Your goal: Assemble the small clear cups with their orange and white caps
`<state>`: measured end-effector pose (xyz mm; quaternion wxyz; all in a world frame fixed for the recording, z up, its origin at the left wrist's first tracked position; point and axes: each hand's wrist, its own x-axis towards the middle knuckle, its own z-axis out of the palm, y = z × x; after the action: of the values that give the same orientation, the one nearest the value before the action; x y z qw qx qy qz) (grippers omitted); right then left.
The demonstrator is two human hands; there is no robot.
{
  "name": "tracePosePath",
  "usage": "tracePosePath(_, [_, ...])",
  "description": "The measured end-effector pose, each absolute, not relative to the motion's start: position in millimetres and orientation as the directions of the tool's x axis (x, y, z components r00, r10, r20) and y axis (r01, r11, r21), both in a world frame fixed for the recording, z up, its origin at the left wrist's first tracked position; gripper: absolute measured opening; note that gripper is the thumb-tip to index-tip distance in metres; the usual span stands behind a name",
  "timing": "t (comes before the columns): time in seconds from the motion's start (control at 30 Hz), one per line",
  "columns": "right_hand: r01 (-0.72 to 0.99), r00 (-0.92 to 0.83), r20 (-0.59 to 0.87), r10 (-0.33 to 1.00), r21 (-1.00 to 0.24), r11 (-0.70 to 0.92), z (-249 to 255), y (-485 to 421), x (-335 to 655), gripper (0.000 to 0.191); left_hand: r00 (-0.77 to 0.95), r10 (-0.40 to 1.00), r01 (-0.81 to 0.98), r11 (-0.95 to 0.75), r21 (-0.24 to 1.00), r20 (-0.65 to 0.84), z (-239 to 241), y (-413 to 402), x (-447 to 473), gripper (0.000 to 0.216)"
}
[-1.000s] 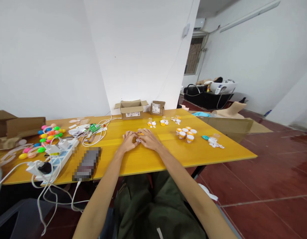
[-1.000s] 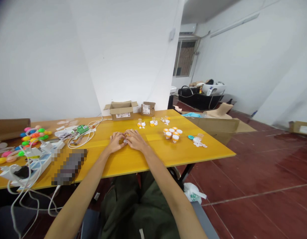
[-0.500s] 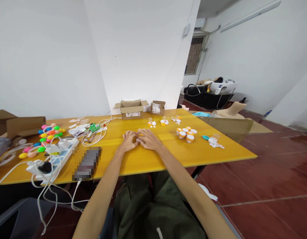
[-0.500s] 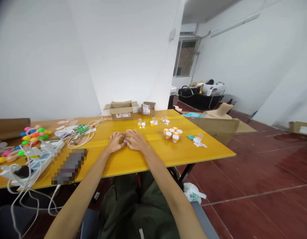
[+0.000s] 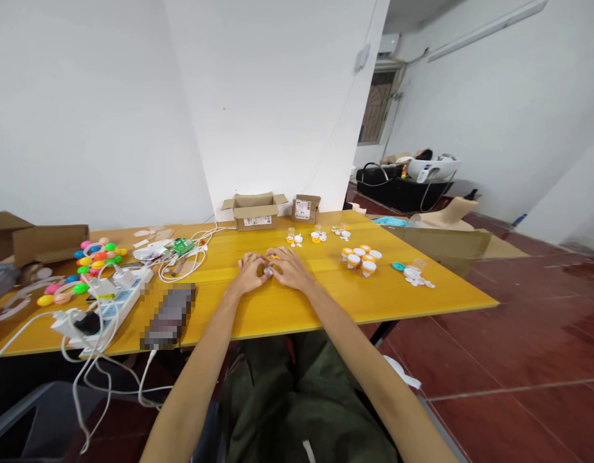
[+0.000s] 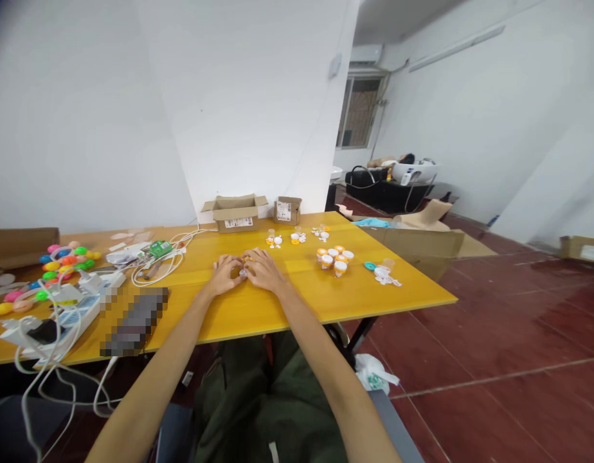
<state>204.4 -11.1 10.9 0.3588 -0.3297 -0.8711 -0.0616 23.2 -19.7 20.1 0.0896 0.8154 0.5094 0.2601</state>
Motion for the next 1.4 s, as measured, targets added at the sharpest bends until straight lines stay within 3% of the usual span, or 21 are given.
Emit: tracePosePath(1.4, [0.592, -0.529, 0.606, 0.594, -0.238, 0.770, 8.7, -9.7, 202.0, 0.014, 0.357, 0.877, 0.779, -0.469, 0.416, 0.320, 21.9, -21.2, 23.2, 0.016])
